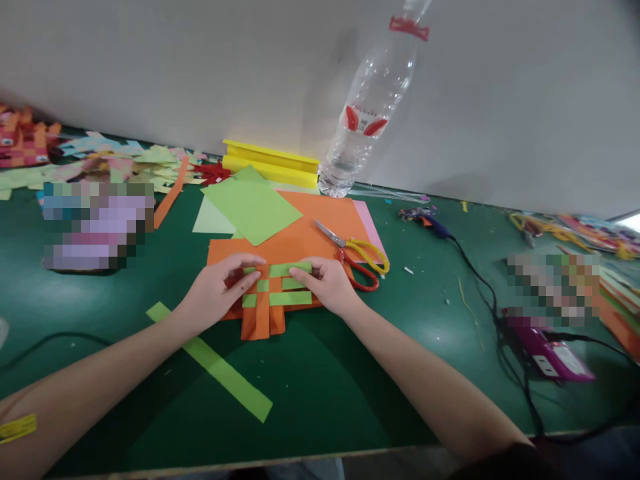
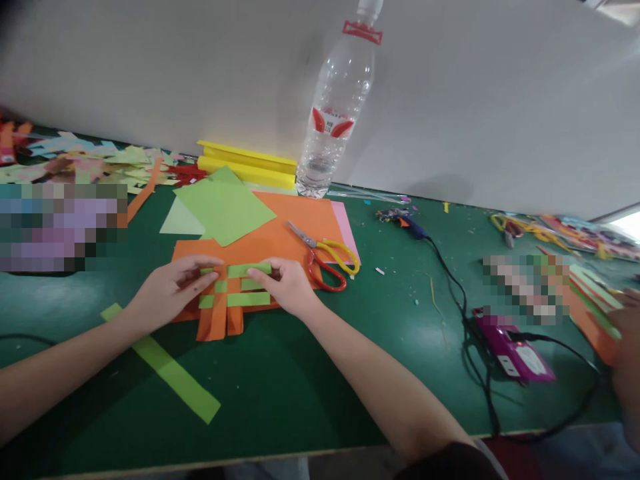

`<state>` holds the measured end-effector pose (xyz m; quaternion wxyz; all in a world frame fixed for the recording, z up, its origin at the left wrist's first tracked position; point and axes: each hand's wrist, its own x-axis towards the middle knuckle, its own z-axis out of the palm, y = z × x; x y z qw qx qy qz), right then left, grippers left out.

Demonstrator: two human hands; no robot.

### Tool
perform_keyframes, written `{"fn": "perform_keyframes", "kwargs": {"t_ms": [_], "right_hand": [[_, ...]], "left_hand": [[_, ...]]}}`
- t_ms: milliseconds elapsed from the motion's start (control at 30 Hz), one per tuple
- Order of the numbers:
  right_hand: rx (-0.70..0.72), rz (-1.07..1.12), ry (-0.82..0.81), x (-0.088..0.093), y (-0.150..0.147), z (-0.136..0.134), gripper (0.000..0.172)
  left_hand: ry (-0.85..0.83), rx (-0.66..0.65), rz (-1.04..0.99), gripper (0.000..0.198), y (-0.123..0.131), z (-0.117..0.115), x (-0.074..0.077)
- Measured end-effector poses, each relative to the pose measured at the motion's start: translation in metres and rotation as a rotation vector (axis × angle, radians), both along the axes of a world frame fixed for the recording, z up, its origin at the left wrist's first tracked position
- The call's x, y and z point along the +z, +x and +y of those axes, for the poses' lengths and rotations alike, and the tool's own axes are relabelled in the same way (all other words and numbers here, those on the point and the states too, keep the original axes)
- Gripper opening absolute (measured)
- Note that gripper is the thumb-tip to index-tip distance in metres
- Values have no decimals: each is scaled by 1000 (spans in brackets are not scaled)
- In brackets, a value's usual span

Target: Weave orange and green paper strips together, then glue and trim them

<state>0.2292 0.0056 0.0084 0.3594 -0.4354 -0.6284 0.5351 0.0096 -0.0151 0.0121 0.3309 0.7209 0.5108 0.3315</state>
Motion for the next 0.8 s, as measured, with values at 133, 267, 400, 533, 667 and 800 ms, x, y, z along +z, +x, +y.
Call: {"fn": "perform_keyframes", "kwargs": {"t_ms": [133,267,400,533,667,800], "right_hand": [[-22,-32,23,-1,-1,1,23],[-39,-19,27,-3,-1,1,23],[-36,9,-1,-3,-1,2,22],[-34,34,-8,-4,-1,3,21],[-33,64,-21,-5,0,3,21],[-30,56,-27,-6,-1,2,23]], "left_hand": [[0,-10,10,25,0,-1,-1],[-10,-27,15,26,0,-1,-1],[-18,-43,49,29,-1,0,0],[-33,-51,48,29,-1,-1,-1],[-40,-55,22,29,-1,-1,-1],[-59,-62,-13,28,-1,0,-2]]}}
